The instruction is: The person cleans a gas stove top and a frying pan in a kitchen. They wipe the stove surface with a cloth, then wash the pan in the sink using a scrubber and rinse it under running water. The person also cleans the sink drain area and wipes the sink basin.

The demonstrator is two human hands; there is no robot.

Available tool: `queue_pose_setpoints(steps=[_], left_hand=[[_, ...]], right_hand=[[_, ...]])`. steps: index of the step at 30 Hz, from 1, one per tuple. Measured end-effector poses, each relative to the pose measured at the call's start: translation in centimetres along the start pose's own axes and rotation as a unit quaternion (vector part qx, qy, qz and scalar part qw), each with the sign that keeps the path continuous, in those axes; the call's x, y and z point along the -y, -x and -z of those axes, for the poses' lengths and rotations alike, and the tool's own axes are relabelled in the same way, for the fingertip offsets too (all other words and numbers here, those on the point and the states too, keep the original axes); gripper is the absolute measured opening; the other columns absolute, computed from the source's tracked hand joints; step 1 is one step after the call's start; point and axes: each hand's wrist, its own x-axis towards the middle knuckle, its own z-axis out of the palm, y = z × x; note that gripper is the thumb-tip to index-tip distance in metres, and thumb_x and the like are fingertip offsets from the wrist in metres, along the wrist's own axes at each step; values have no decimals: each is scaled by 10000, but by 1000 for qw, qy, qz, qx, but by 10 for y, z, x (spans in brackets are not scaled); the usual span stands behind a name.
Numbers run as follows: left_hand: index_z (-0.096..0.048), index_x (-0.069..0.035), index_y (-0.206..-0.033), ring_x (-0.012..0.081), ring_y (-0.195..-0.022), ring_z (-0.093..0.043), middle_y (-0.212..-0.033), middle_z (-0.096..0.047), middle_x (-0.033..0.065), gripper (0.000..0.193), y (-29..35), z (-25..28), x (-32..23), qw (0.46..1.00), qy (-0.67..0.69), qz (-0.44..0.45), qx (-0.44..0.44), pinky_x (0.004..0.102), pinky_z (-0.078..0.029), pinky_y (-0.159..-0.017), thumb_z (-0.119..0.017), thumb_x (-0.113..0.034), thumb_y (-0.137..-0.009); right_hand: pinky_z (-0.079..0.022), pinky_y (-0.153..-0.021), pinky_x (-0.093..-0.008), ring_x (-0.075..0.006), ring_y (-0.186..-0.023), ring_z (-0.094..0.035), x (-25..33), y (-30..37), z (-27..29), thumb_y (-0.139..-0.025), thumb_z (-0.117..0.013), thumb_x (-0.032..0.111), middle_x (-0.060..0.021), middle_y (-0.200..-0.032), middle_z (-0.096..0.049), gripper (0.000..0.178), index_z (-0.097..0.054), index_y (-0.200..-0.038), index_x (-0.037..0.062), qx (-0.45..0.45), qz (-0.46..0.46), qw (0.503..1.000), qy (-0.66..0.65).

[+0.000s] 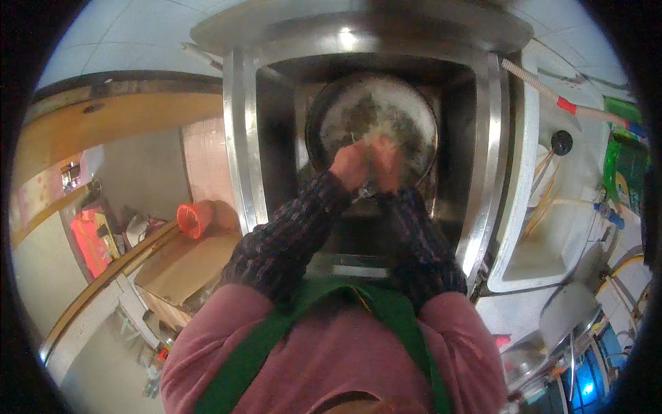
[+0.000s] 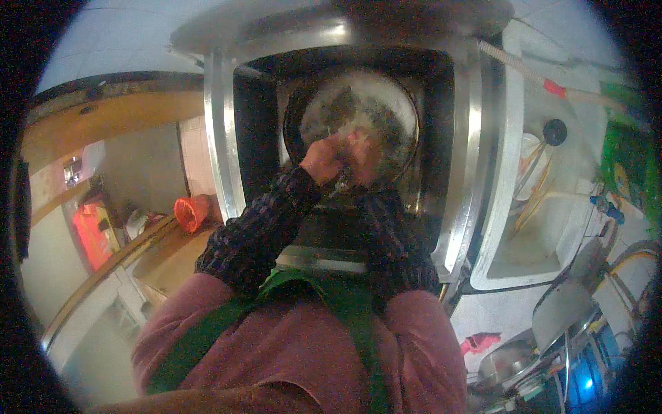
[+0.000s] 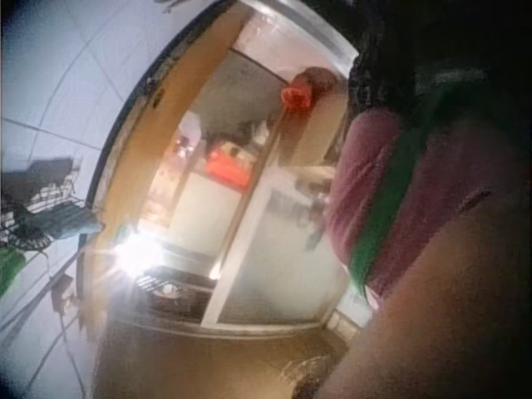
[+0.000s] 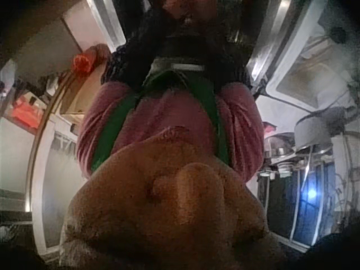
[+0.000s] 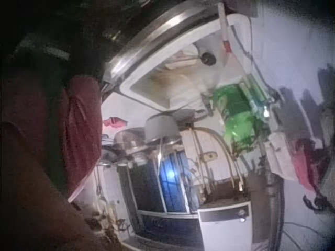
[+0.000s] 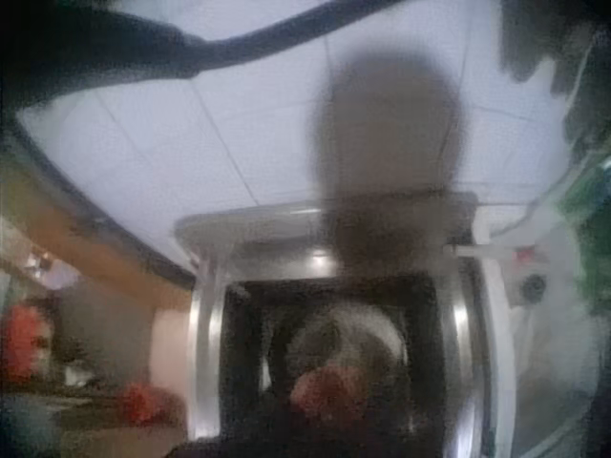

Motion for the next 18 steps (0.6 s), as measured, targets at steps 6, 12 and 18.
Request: queue_pose_setpoints(steps=[6,12,18], left_hand=[[-474,-86,-1327,243,-1152,-527,-1255,-565,75,538,-7,30,7,798,560,194,-112,399,-432,-962,-422,-483,-967],[-445,-90,-1352,267,-1193,-488,-1328,-513,87,580,-22,35,71,871,424,247,-18,464,-395,-1006,-391,-522,-969],[-449,-94,-1337,256,-1130,-531,-1261,-545,93,567,-31,30,88,854,487,182,23,415,-440,-960,-394,-522,-969]], right_hand=[[-496,-665,-428,-334,-857,-604,-38,-10,-39,-918,-501,270,-161,-907,-619,234,-638,-971,87,-99,-21,995,4],[-512,-693,-370,-261,-835,-629,-30,0,-84,-902,-532,388,-131,-972,-624,342,-662,-1001,87,64,186,975,102],[-500,-669,-361,-244,-760,-650,17,7,-18,-859,-637,350,-99,-848,-669,278,-644,-883,73,-43,56,953,-294]])
